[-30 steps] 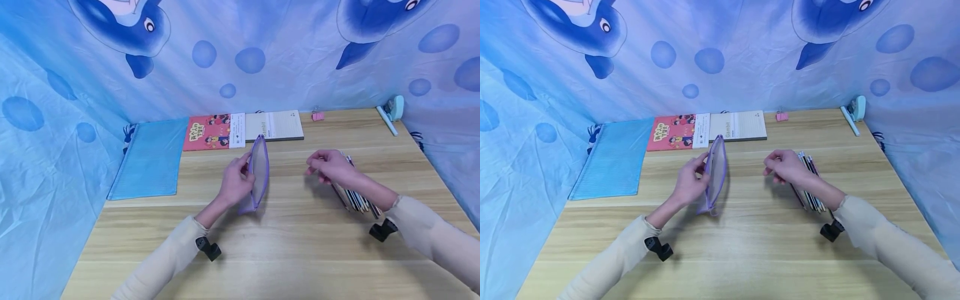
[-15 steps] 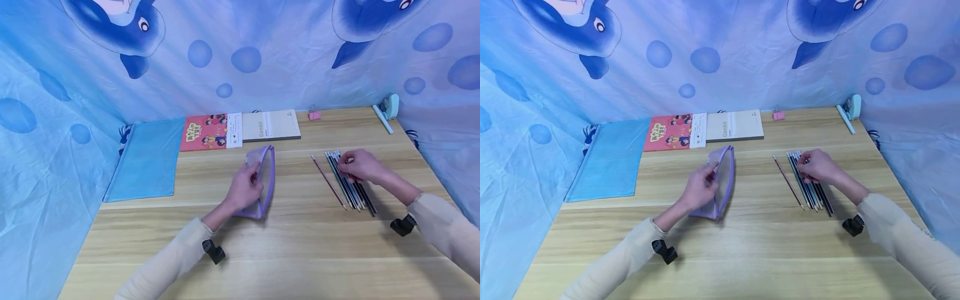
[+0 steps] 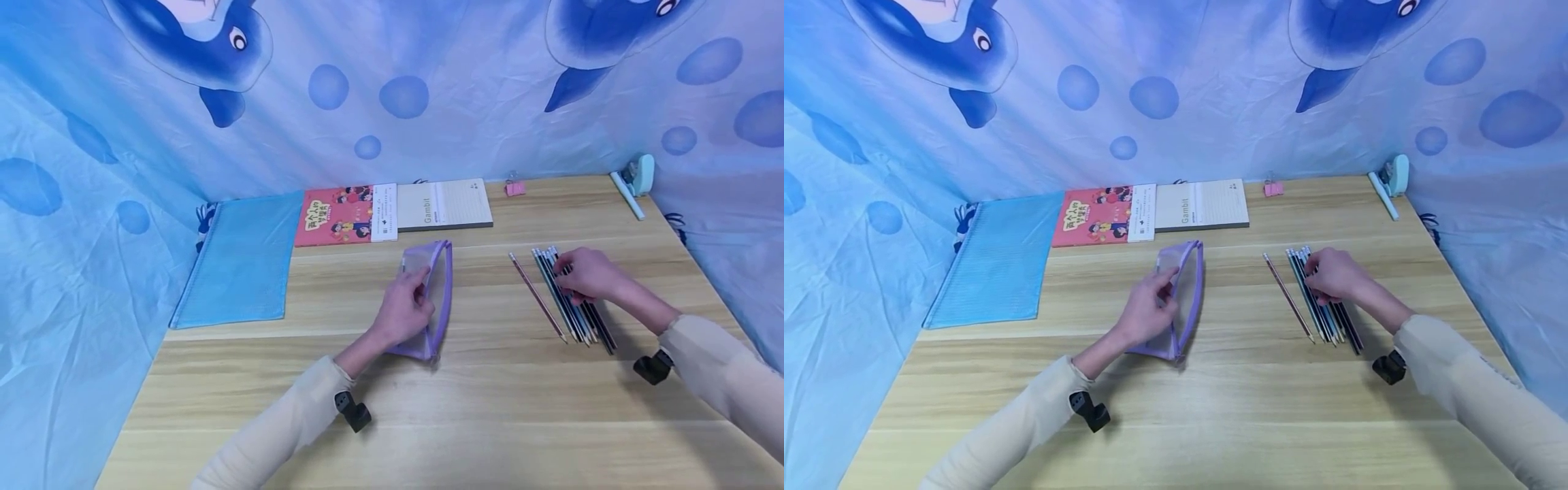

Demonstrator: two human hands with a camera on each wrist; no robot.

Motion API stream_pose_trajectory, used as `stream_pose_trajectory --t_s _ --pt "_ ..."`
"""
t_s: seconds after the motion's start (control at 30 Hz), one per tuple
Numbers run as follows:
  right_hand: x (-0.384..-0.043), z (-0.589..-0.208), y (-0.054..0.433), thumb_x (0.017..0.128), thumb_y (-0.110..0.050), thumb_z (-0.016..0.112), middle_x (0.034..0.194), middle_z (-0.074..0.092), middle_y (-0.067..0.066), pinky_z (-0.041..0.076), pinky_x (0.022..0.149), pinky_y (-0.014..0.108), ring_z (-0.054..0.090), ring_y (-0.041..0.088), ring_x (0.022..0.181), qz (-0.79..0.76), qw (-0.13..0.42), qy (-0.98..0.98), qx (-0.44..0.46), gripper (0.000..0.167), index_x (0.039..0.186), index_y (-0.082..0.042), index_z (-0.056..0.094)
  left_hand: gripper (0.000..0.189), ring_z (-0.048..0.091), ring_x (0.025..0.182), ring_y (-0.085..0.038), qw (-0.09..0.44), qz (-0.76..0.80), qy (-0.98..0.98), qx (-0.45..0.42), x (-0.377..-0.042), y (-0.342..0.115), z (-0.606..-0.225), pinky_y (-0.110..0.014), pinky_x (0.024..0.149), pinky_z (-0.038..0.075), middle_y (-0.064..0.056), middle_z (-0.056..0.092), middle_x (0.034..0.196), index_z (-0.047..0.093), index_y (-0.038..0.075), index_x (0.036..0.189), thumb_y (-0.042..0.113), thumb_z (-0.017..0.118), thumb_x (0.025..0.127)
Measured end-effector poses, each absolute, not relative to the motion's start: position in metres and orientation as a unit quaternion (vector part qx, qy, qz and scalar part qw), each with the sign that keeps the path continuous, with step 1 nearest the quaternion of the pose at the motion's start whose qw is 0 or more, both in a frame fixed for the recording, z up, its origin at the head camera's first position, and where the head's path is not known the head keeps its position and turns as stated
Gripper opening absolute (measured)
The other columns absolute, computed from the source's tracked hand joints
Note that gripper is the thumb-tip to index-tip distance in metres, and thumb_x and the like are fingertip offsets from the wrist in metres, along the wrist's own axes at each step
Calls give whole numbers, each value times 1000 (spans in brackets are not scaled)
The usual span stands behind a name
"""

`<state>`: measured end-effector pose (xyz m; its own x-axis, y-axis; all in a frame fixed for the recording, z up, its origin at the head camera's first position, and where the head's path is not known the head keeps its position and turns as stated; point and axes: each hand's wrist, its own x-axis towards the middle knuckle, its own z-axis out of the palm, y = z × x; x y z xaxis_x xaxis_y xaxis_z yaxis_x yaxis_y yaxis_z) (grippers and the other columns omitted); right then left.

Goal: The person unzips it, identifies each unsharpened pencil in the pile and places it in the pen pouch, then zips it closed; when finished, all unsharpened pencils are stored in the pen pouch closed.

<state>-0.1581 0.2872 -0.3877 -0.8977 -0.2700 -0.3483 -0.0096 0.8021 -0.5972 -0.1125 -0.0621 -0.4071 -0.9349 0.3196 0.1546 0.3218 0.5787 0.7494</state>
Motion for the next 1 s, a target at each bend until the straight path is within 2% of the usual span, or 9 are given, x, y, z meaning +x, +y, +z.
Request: stream_pose_trajectory --t_s 0.13,0.3,0.53,0.9,1.0 --pt "-159 -391 286 93 -5 57 62 60 6 48 45 31 61 17 49 -287 213 931 -78 30 117 14 55 64 54 79 -19 4 -420 -889 -183 -112 -62 -408 -24 63 51 -9 56 91 48 -12 140 -6 63 78" --pt "-160 -392 281 93 -5 58 59 58 5 50 46 33 61 17 50 -268 211 937 -77 26 113 12 57 64 53 80 -19 5 -416 -891 -183 -112 -62 -408 -24 64 50 -9 56 91 49 -12 140 -5 63 78" --pt "-162 -395 274 89 0 57 60 58 7 52 47 31 62 17 50 -259 211 940 -70 28 113 14 56 64 53 79 -19 3 -412 -893 -182 -111 -63 -407 -24 64 50 -9 56 91 48 -11 140 -5 63 78" --pt "-163 -400 265 88 -4 64 65 60 8 50 47 31 60 17 50 -193 181 960 -94 16 99 8 60 65 53 80 -19 0 -413 -892 -183 -111 -63 -407 -25 65 50 -8 56 91 48 -11 141 -5 62 78" --pt "-163 -401 265 89 -4 64 65 59 7 49 47 32 59 18 50 -184 179 962 -90 16 99 7 59 64 53 81 -19 1 -415 -891 -183 -111 -64 -408 -25 66 50 -8 56 91 48 -11 141 -5 62 78"
